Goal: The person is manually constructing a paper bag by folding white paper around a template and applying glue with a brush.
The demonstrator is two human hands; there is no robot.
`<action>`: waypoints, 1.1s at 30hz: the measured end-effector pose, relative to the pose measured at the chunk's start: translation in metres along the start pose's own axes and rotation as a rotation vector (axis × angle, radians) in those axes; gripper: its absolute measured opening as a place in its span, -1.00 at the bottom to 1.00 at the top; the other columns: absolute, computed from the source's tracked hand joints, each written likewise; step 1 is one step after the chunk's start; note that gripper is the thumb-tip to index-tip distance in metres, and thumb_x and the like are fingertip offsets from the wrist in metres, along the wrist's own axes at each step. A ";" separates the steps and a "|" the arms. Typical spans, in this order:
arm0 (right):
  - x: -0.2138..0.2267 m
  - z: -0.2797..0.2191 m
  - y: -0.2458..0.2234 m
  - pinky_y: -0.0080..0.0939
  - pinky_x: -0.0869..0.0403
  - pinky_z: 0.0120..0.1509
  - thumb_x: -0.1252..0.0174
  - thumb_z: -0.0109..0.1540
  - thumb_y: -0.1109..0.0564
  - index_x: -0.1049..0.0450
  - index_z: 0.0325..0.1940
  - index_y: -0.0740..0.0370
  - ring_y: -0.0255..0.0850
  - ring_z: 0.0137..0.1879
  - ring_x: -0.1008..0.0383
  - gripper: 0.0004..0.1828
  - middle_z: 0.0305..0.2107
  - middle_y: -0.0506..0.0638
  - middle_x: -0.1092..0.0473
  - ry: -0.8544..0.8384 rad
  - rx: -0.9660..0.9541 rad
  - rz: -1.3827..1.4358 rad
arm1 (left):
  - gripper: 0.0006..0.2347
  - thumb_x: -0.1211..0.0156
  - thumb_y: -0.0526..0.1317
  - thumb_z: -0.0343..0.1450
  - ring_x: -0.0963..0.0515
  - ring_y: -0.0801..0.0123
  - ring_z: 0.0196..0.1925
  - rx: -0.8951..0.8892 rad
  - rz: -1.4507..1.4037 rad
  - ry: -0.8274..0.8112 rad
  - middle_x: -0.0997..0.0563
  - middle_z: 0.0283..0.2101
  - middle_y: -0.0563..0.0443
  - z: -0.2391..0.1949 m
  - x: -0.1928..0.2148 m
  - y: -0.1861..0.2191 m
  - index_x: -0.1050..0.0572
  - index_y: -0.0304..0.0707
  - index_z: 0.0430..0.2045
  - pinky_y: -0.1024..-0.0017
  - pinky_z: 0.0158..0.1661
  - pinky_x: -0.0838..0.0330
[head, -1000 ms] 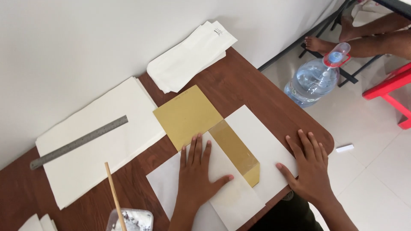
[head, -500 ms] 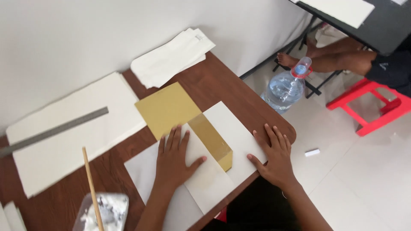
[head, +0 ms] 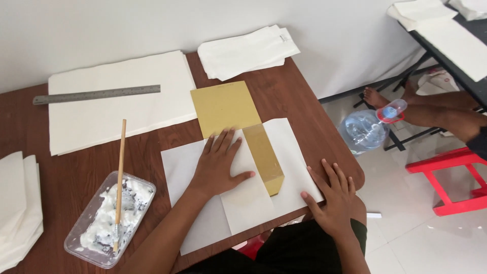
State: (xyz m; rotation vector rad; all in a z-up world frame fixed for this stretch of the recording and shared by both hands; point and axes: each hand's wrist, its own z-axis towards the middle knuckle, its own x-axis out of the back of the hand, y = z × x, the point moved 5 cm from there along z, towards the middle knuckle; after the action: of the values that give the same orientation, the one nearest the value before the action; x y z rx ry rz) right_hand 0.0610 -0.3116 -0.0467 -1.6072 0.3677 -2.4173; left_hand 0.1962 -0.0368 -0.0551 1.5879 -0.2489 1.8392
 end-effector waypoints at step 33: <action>-0.001 -0.015 -0.068 0.45 0.15 0.71 -0.07 0.13 0.36 -0.41 -0.11 0.12 -0.04 0.39 -0.40 -0.71 0.17 0.00 -0.44 -0.087 0.170 0.379 | -0.36 0.05 -0.16 0.45 -0.19 0.08 0.51 0.019 -0.084 0.098 -0.14 0.54 -0.12 0.000 0.016 -0.001 0.06 -0.26 0.49 0.05 0.44 0.01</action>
State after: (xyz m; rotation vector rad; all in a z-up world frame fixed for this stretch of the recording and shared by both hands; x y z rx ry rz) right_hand 0.0444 -0.2458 -0.0311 -1.4166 0.3980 -2.0325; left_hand 0.1966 -0.0298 -0.0405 1.4932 -0.1198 1.8531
